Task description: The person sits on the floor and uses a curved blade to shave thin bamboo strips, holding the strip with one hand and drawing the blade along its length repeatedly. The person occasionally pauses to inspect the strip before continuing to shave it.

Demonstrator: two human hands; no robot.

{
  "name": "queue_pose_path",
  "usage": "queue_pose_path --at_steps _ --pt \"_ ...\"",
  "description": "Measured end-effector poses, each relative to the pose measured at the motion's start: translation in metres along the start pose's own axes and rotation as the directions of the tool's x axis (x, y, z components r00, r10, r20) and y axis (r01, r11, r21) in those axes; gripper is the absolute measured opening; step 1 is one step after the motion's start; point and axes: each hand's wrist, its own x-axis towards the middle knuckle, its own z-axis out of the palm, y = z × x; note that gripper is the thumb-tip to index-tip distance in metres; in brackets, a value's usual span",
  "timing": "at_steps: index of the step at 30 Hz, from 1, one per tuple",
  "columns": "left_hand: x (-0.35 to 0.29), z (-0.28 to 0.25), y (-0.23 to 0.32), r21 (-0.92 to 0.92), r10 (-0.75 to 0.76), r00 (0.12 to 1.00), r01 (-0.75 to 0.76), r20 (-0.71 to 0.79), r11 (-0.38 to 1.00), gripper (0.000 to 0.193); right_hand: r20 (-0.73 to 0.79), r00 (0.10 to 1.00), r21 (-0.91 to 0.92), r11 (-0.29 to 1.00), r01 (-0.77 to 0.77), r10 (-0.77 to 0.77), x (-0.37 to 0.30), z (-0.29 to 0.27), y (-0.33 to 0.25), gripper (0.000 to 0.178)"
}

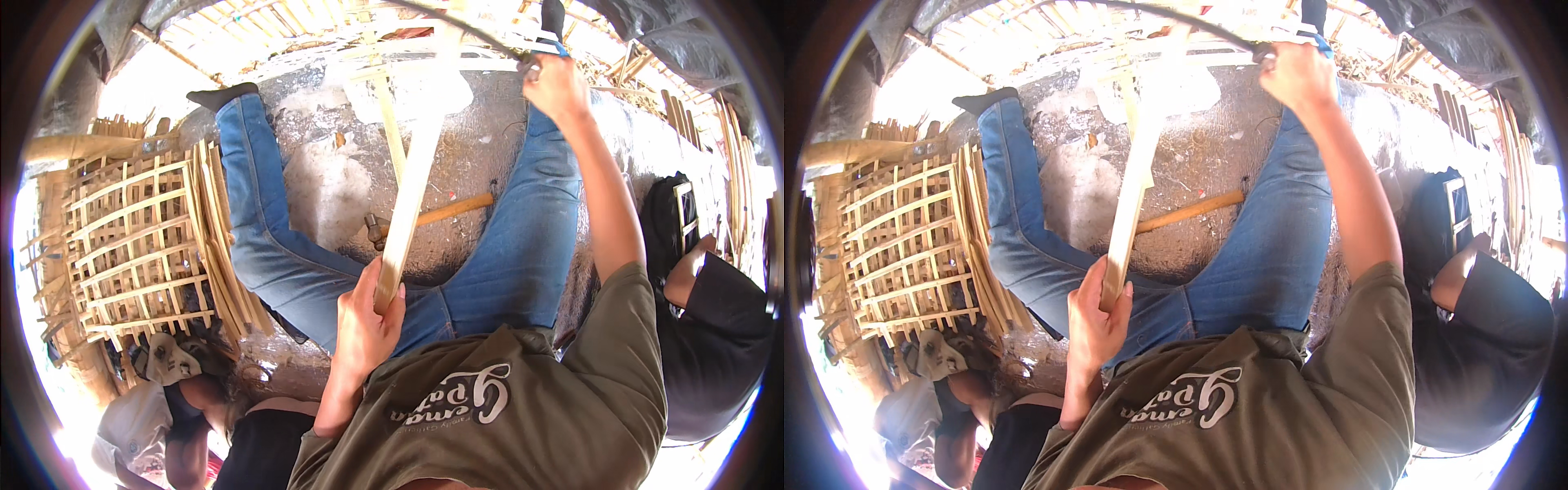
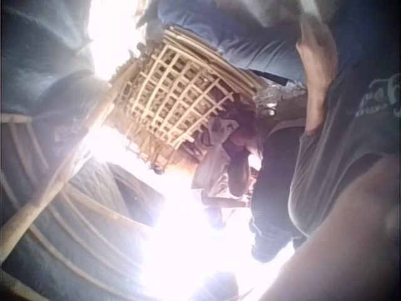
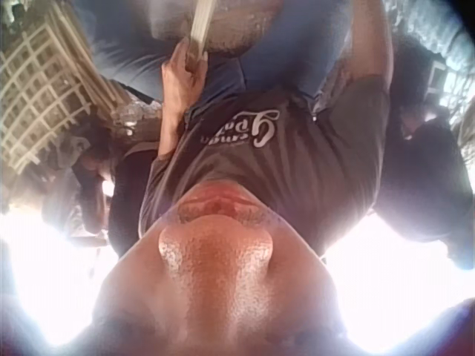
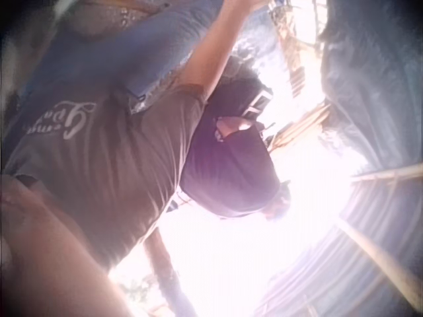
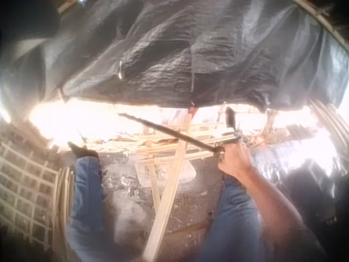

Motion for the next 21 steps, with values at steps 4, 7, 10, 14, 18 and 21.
queue_pose_path --at_steps 4,7,10,14,18,21 --pt "0.011 0.011 0.001 -0.060 -0.021 1.000 0.022 0.007 0.998 0.041 0.030 0.982 0.028 0.983 0.184 -0.184 -0.024 0.001 -0.009 0.028" --pt "0.018 0.013 0.003 -0.037 -0.025 0.999 0.027 0.047 0.999 0.042 0.153 0.904 0.063 0.917 0.394 -0.399 -0.065 0.000 -0.037 0.026" --pt "0.016 0.010 0.003 -0.053 -0.055 0.996 0.059 0.064 0.997 0.042 0.072 0.894 -0.041 0.894 0.446 -0.443 -0.075 -0.005 -0.048 0.023" --pt "0.002 0.005 0.006 -0.045 -0.076 0.993 0.081 0.094 0.996 0.043 -0.003 0.969 -0.010 0.969 0.246 -0.246 -0.040 0.001 -0.029 0.023" --pt "-0.009 0.017 0.004 -0.079 -0.078 0.995 0.084 0.069 0.993 0.044 0.098 0.980 0.076 0.983 0.168 -0.175 -0.029 -0.002 -0.011 0.025" --pt "-0.001 0.022 0.002 -0.072 -0.060 0.997 0.064 0.055 0.995 0.046 0.109 0.933 0.216 0.925 0.313 -0.342 -0.066 0.003 -0.022 0.026"
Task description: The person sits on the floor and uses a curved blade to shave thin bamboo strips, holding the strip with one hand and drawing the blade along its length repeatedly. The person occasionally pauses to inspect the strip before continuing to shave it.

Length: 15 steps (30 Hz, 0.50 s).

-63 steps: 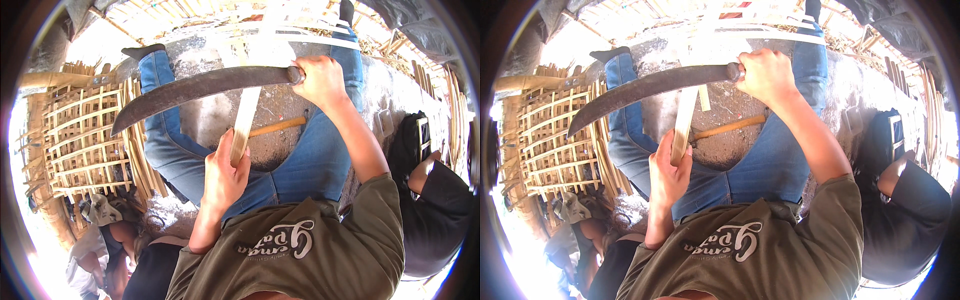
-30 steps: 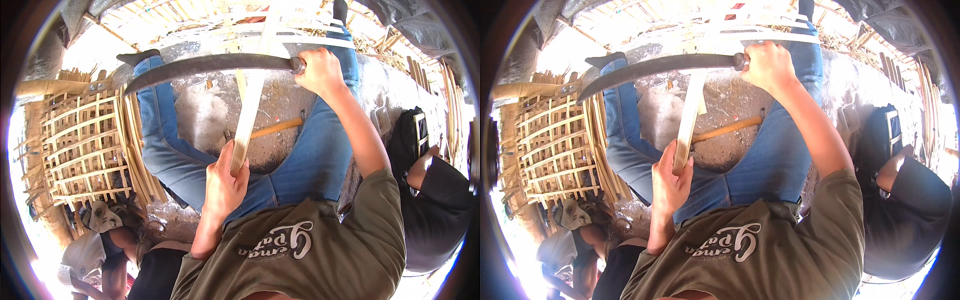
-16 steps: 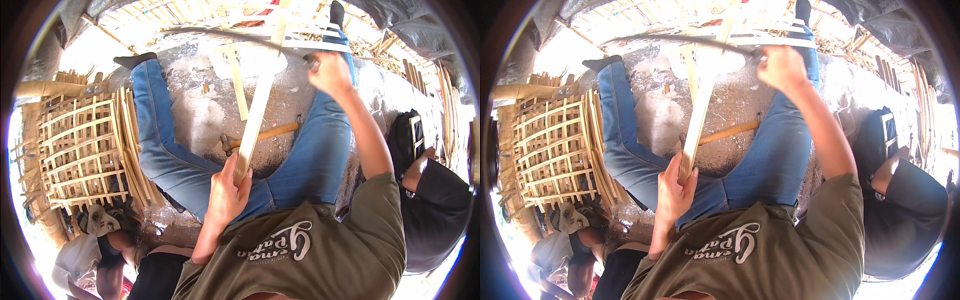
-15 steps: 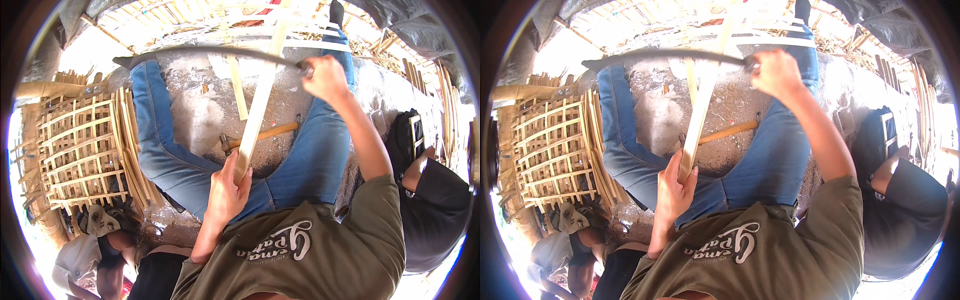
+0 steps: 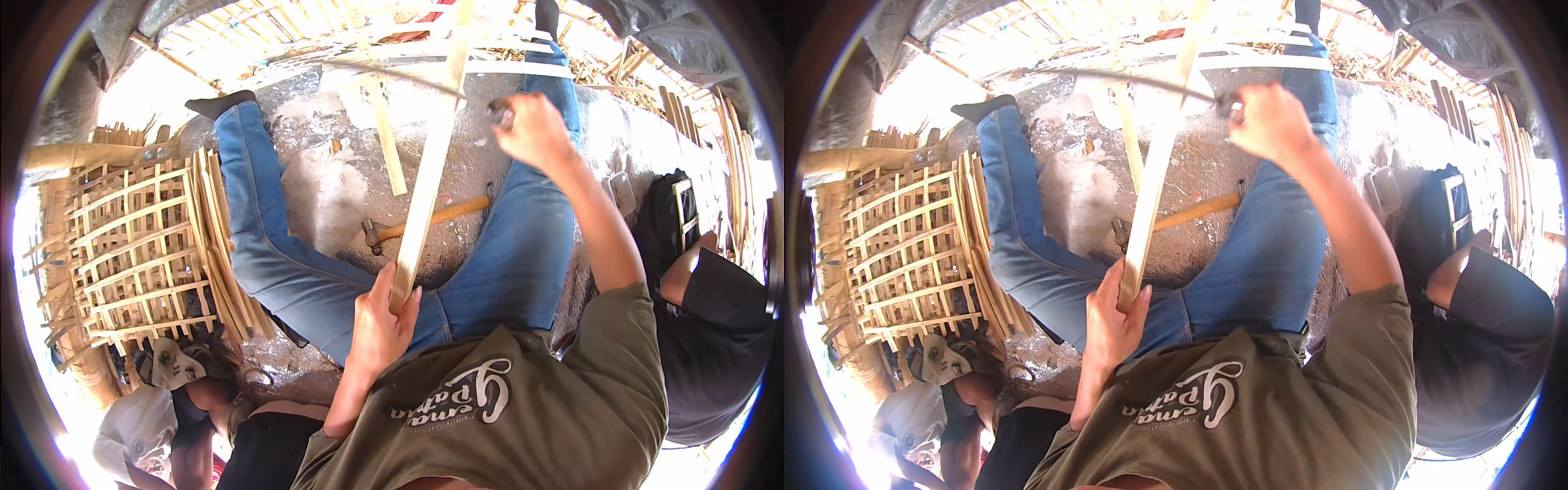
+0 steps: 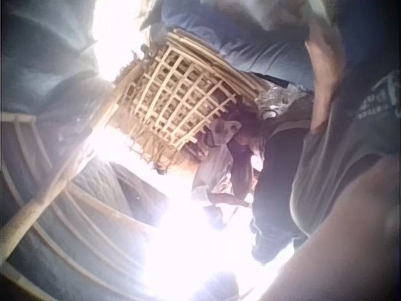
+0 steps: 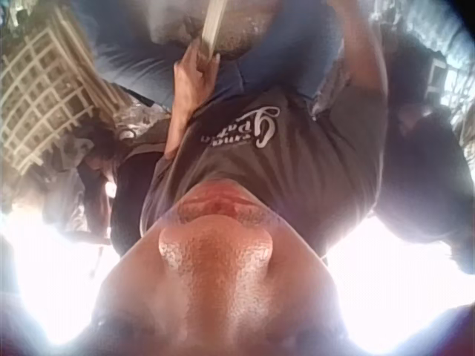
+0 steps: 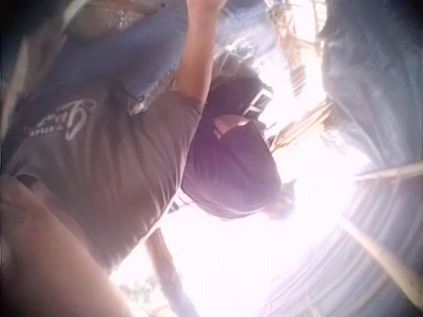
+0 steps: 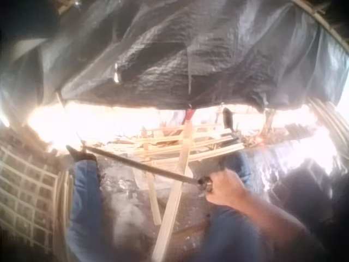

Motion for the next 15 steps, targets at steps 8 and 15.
queue_pose_path --at_steps 8,15 --pt "0.011 -0.007 -0.004 -0.284 -0.190 0.976 0.214 0.110 0.935 0.041 0.013 0.967 0.024 0.967 0.255 -0.256 -0.060 0.006 -0.055 0.006" --pt "0.016 0.000 -0.003 -0.497 -0.182 0.961 0.264 0.207 0.826 0.039 0.102 0.938 0.078 0.943 0.325 -0.332 -0.091 0.009 -0.082 0.012"
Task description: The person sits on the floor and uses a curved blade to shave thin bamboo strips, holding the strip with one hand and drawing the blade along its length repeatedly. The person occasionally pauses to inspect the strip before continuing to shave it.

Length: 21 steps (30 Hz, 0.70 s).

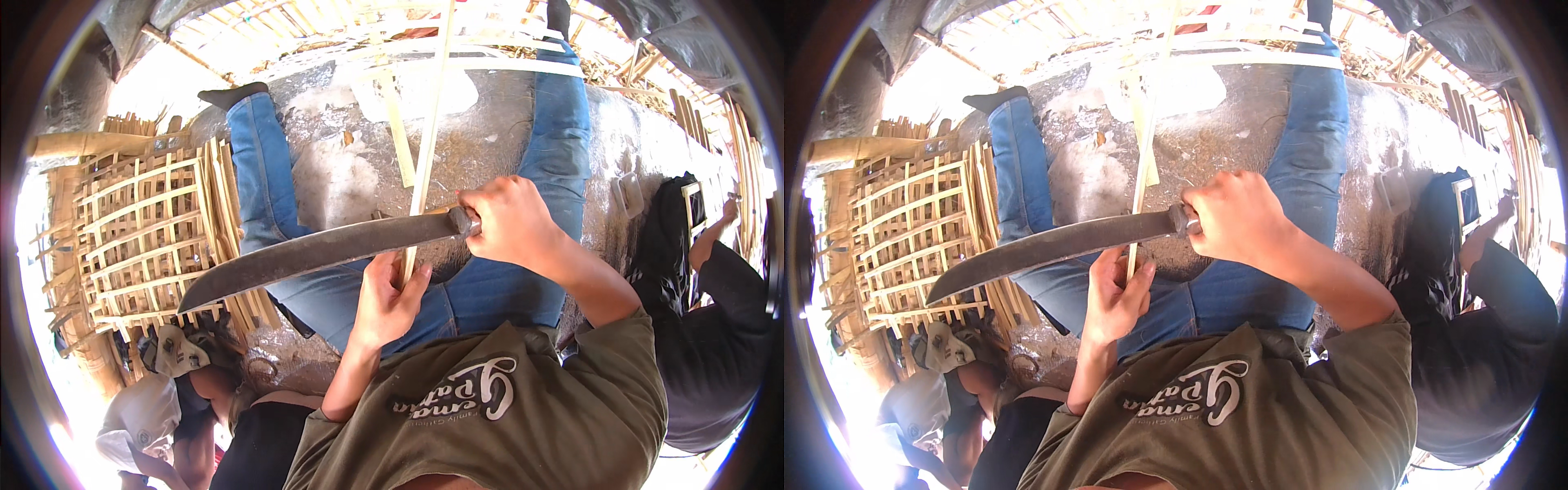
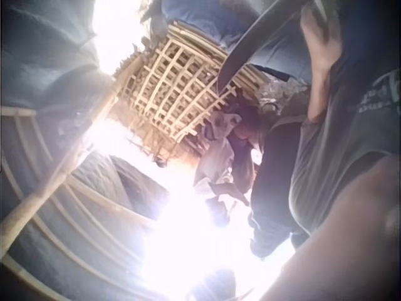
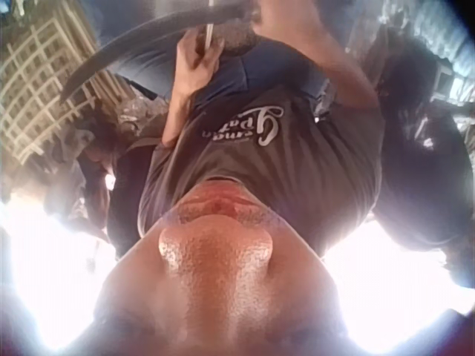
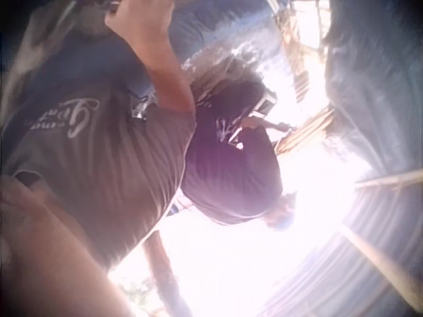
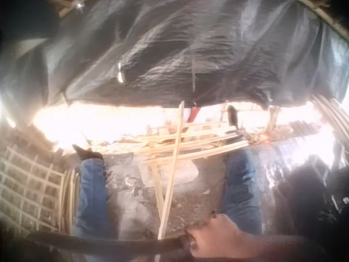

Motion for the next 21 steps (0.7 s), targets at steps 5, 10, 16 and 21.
queue_pose_path --at_steps 5,10,16,21 --pt "0.004 -0.007 -0.008 0.195 0.109 0.994 -0.106 -0.004 0.975 0.036 -0.023 0.999 -0.069 0.997 -0.032 0.031 0.000 0.013 0.006 0.017" --pt "0.004 -0.005 0.002 0.223 0.083 0.996 -0.077 -0.017 0.972 0.037 -0.054 0.991 -0.101 0.986 -0.131 0.126 0.014 0.004 0.019 0.013" --pt "-0.002 0.009 -0.002 0.041 -0.044 0.999 0.044 0.004 0.998 0.037 -0.133 0.960 -0.097 0.961 -0.259 0.246 0.033 -0.012 0.067 0.024" --pt "0.000 0.005 0.005 -0.100 -0.053 0.996 0.060 0.072 0.993 0.038 -0.102 0.995 -0.025 0.999 -0.023 0.021 0.007 0.006 0.030 0.015"
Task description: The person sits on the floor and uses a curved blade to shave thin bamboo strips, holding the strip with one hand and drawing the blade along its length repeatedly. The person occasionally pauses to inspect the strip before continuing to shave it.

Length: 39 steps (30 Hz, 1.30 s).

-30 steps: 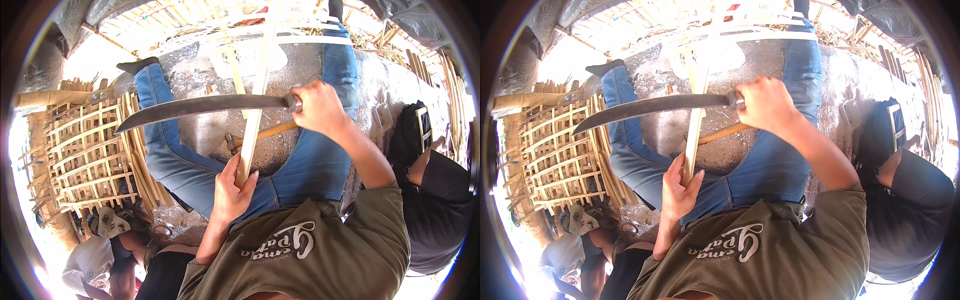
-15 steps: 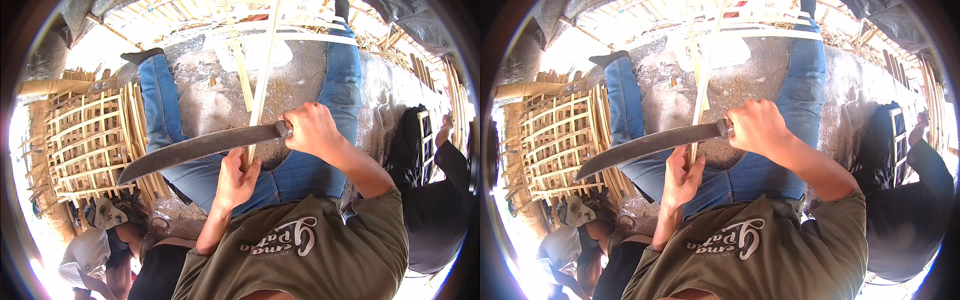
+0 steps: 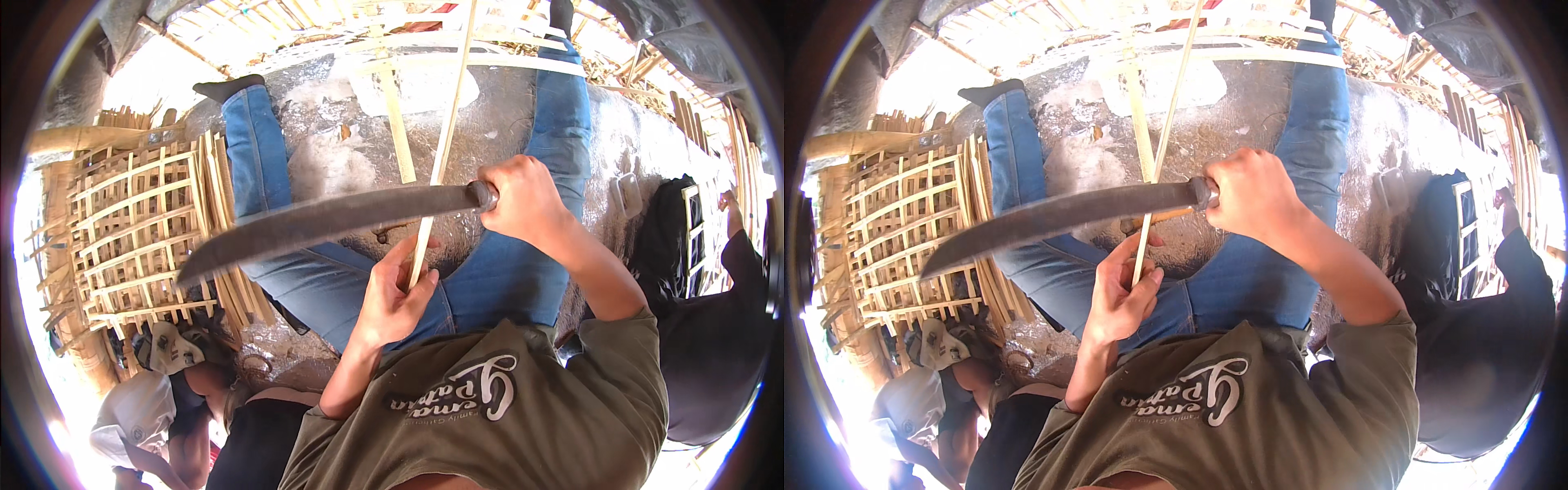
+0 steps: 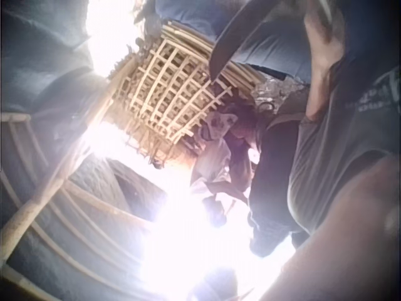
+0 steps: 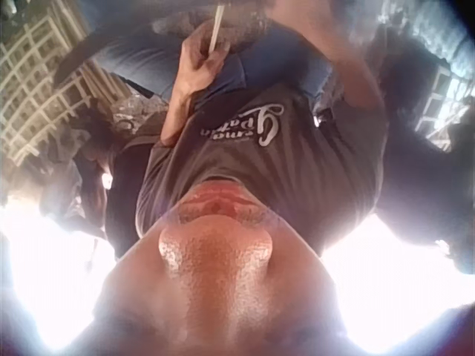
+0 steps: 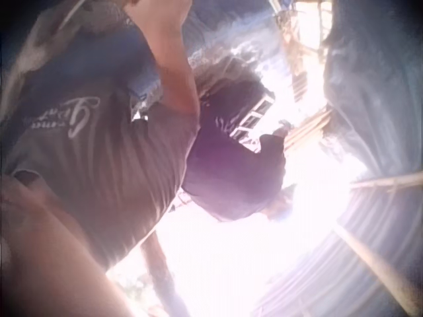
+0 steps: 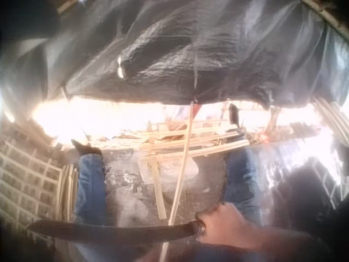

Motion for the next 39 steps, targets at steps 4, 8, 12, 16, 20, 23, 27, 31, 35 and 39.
queue_pose_path --at_steps 4,8,12,16,20,23,27,31,35,39 --pt "0.005 -0.011 -0.002 0.241 0.124 0.992 -0.125 0.018 0.963 0.043 0.005 0.999 -0.095 0.994 -0.046 0.047 0.008 0.007 0.006 0.013" --pt "0.001 -0.010 0.002 0.147 0.100 0.995 -0.099 0.000 0.984 0.043 -0.117 0.993 -0.052 0.999 -0.009 0.003 0.015 0.005 0.007 0.012" --pt "-0.009 -0.003 0.007 0.071 0.051 0.999 -0.051 0.008 0.996 0.042 -0.158 0.969 -0.146 0.966 -0.214 0.191 0.025 -0.011 0.030 0.014" --pt "-0.019 0.006 -0.005 0.115 -0.018 1.000 0.015 0.022 0.993 0.041 -0.127 0.903 -0.165 0.889 -0.427 0.410 0.034 -0.022 0.062 0.016" --pt "-0.015 0.008 -0.005 0.162 0.003 1.000 -0.001 -0.014 0.987 0.037 -0.003 0.961 -0.007 0.961 -0.278 0.278 0.018 -0.022 0.028 0.020" --pt "-0.014 0.003 0.007 0.332 0.061 0.998 -0.061 0.011 0.941 0.041 -0.098 0.985 -0.069 0.986 -0.152 0.145 0.018 -0.018 0.035 0.023" --pt "-0.023 -0.006 0.016 0.277 0.034 0.999 -0.035 0.007 0.960 0.041 -0.192 0.924 -0.098 0.930 -0.354 0.331 0.044 -0.025 0.071 0.019" --pt "-0.028 0.003 0.007 0.146 -0.040 0.999 0.038 0.011 0.989 0.038 -0.239 0.908 -0.081 0.925 -0.370 0.343 0.043 -0.021 0.087 0.019" --pt "-0.024 0.004 0.004 0.265 -0.012 1.000 0.018 -0.024 0.964 0.037 -0.073 0.950 0.045 0.952 -0.302 0.305 0.027 -0.022 0.052 0.022" --pt "-0.028 -0.002 0.009 0.393 0.037 0.999 -0.034 -0.002 0.919 0.041 -0.083 0.955 -0.102 0.951 -0.291 0.283 0.029 -0.026 0.045 0.022"
